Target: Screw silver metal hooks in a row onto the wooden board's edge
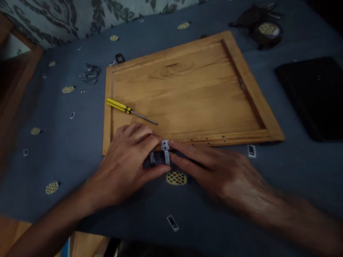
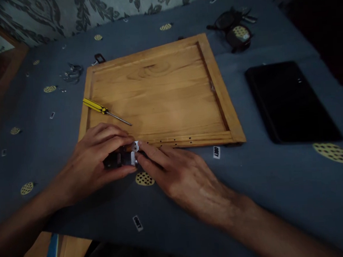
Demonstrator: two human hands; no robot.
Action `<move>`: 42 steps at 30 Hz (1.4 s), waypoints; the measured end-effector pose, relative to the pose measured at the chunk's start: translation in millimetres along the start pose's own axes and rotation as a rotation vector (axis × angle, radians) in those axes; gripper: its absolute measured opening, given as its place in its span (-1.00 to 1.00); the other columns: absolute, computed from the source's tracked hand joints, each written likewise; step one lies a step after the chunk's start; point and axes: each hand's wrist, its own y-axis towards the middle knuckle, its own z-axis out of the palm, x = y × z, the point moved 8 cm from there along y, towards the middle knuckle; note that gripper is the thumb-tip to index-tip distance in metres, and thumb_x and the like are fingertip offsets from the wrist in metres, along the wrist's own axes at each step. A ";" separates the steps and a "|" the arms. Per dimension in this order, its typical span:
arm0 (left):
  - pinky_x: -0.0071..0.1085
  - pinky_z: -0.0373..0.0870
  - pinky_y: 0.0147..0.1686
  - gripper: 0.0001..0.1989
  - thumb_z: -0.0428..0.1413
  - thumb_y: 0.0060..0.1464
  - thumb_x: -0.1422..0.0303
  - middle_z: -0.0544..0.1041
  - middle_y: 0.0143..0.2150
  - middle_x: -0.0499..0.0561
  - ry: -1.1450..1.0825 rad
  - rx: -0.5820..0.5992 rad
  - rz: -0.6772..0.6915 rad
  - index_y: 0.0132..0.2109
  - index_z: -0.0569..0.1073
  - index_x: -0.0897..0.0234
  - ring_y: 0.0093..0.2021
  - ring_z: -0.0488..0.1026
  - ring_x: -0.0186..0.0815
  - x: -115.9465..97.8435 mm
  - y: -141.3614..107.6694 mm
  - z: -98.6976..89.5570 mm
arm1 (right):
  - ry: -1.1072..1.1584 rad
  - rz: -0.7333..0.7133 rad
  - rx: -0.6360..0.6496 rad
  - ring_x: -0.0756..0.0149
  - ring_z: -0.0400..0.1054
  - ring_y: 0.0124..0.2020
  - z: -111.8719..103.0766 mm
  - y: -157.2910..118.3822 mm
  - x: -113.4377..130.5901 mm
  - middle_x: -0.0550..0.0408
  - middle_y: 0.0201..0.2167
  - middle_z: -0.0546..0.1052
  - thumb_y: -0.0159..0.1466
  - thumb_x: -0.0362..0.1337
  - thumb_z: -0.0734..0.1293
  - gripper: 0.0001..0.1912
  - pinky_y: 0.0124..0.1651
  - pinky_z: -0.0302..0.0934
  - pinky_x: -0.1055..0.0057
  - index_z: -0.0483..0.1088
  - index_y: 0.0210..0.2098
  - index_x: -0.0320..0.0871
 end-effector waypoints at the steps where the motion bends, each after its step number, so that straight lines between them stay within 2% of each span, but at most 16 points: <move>1: -0.07 0.40 0.00 -0.67 0.17 0.26 0.07 0.56 -0.02 0.09 -0.001 0.003 -0.003 -0.08 0.49 0.27 0.02 0.46 -0.09 0.2 0.1 0.2 | 0.005 -0.003 0.008 0.08 0.59 -0.06 0.3 0.2 0.5 -0.21 0.13 0.57 0.39 -0.59 0.13 -0.59 -0.20 0.57 0.22 0.47 0.11 -0.33; 4: -0.05 0.39 0.02 -0.68 0.18 0.24 0.08 0.57 0.00 0.09 -0.008 -0.005 -0.003 -0.09 0.49 0.26 0.04 0.45 -0.08 0.7 0.3 -0.2 | 0.009 0.009 0.038 0.09 0.60 -0.12 2.2 0.9 1.1 -0.20 0.15 0.57 0.37 -0.58 0.15 -0.59 -0.23 0.56 0.21 0.49 0.09 -0.29; 10: -0.03 0.40 0.01 -0.69 0.21 0.23 0.11 0.57 -0.02 0.08 -0.011 -0.019 -0.009 -0.08 0.50 0.26 0.03 0.46 -0.07 1.0 0.2 -1.0 | -0.033 0.028 0.036 0.27 0.58 -0.23 1.3 2.1 1.0 -0.07 0.17 0.56 0.42 -0.54 0.12 -0.60 -0.25 0.49 0.33 0.50 0.03 -0.16; 17: -0.04 0.40 0.00 -0.67 0.20 0.23 0.09 0.57 -0.02 0.09 -0.006 -0.021 0.000 -0.08 0.50 0.27 0.02 0.46 -0.07 0.5 -0.3 -1.3 | -0.009 -0.007 0.006 0.19 0.59 -0.18 0.3 0.3 1.3 -0.16 0.16 0.57 0.41 -0.57 0.09 -0.58 -0.26 0.49 0.28 0.46 0.09 -0.27; 22: -0.04 0.40 0.00 -0.67 0.21 0.22 0.07 0.57 -0.01 0.08 0.008 -0.018 -0.010 -0.09 0.50 0.24 0.02 0.45 -0.08 1.2 -0.1 -1.0 | -0.069 0.012 0.041 0.23 0.59 -0.16 5.4 -0.4 0.1 -0.08 0.17 0.57 0.36 -0.57 0.14 -0.56 -0.23 0.50 0.31 0.48 0.11 -0.22; 31: -0.02 0.40 0.00 -0.65 0.19 0.22 0.03 0.57 0.00 0.08 0.047 0.000 -0.015 -0.08 0.49 0.22 0.02 0.45 -0.07 1.4 0.0 1.8 | -0.030 0.008 0.066 0.16 0.60 -0.13 2.8 1.0 2.2 -0.17 0.18 0.55 0.27 -0.66 0.16 -0.47 -0.22 0.54 0.27 0.47 0.14 -0.26; 35: -0.05 0.40 0.06 -0.59 0.16 0.23 -0.01 0.57 0.02 0.07 -0.014 -0.035 -0.037 0.02 0.47 0.19 0.08 0.47 -0.07 7.8 -1.4 -16.8 | -0.022 0.013 0.062 0.18 0.59 -0.18 2.0 1.4 1.3 -0.16 0.18 0.55 0.25 -0.68 0.13 -0.44 -0.23 0.53 0.25 0.48 0.13 -0.26; 37: -0.15 0.43 0.04 -0.64 0.10 0.31 0.08 0.56 0.04 0.05 -0.065 -0.080 -0.081 0.11 0.45 0.17 0.10 0.48 -0.14 16.1 -3.0 -33.9 | -0.037 0.009 0.051 0.21 0.59 -0.21 1.0 2.0 1.4 -0.13 0.20 0.54 0.24 -0.70 0.10 -0.42 -0.25 0.52 0.27 0.49 0.11 -0.25; 39: -0.26 0.45 -0.05 -0.72 0.05 0.35 0.21 0.58 -0.01 0.01 -0.083 -0.139 -0.123 0.11 0.47 0.17 0.02 0.51 -0.22 24.8 -5.2 -50.6 | -0.052 0.006 0.049 0.23 0.59 -0.19 0.4 2.5 1.6 -0.10 0.21 0.54 0.24 -0.71 0.09 -0.41 -0.24 0.52 0.30 0.48 0.10 -0.24; 42: -0.29 0.45 -0.08 -0.75 0.02 0.36 0.29 0.60 -0.06 0.00 -0.082 -0.193 -0.164 0.07 0.50 0.20 -0.06 0.53 -0.27 34.6 -7.5 -62.6 | -0.054 0.007 0.047 0.24 0.59 -0.13 -0.1 2.9 1.8 -0.07 0.22 0.53 0.24 -0.71 0.10 -0.41 -0.19 0.52 0.33 0.47 0.11 -0.20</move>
